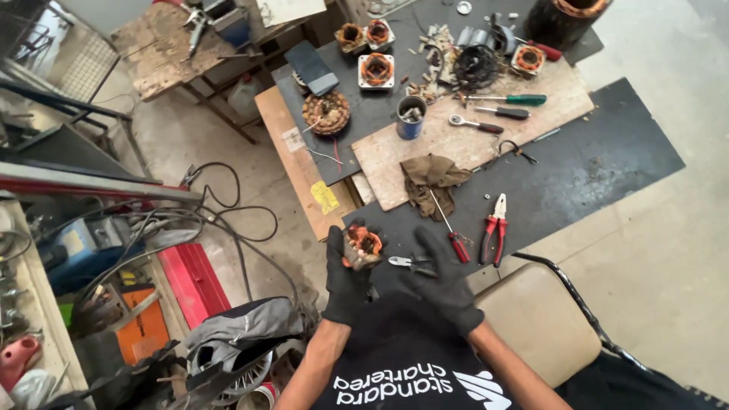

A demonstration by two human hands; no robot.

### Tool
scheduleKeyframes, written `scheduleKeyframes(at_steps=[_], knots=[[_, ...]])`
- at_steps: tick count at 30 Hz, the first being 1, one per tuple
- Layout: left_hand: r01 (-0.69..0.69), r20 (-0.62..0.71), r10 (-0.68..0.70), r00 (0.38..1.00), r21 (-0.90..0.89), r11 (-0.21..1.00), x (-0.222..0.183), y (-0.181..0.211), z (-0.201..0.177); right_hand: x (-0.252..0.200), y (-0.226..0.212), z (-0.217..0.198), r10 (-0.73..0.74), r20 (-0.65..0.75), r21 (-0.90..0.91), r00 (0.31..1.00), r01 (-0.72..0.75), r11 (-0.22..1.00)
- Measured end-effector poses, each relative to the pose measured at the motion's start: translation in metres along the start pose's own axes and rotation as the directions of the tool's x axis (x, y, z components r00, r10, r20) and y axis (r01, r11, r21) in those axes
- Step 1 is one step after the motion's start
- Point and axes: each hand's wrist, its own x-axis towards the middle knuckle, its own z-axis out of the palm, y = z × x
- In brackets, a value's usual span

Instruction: Repairing or disassembling electric motor components using pliers and screwdrivers

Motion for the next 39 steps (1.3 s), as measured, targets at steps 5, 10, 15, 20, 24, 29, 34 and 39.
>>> scheduleKeyframes(at_steps=[5, 10, 15, 20, 24, 29, 34, 39], knots=[[0.137, 0.208, -0.118, 0.971, -0.075, 0.988, 0.112, 0.008, -0.105, -0.045, 0.187, 0.075, -0.035, 0.253, -0.466, 0.967, 0.154, 0.871], [0.222, 0.442, -0.106, 0.891, -0.221, 0.950, 0.139, 0.016, -0.130, -0.048, 0.237, 0.089, 0.053, 0.452, -0.645, 0.890, 0.286, 0.709], [0.372, 0.577, -0.166, 0.800, -0.258, 0.892, 0.051, 0.031, -0.093, -0.038, 0.170, 0.056, 0.289, 0.435, -0.347, 0.853, -0.138, 0.928], [0.055, 0.498, 0.011, 0.867, -0.119, 0.991, 0.055, 0.037, -0.093, 0.003, 0.033, -0.009, 0.465, 0.521, 0.351, 0.715, -0.677, 0.648], [-0.311, 0.427, 0.220, 0.877, 0.154, 0.938, 0.056, 0.031, -0.099, 0.004, -0.014, -0.060, 0.105, 0.448, 0.363, 0.888, -0.287, 0.887], [-0.557, 0.490, 0.338, 0.804, 0.418, 0.718, 0.039, 0.024, -0.098, 0.045, -0.123, -0.121, -0.313, 0.525, 0.154, 0.791, 0.274, 0.950], [-0.536, 0.511, 0.277, 0.814, 0.476, 0.697, 0.022, 0.025, -0.093, 0.055, -0.146, -0.123, -0.480, 0.541, 0.080, 0.691, 0.526, 0.847], [-0.787, 0.670, 0.414, 0.616, 0.492, 0.374, 0.028, 0.028, -0.098, 0.061, -0.158, -0.121, -0.393, 0.666, 0.028, 0.633, 0.505, 0.862]])
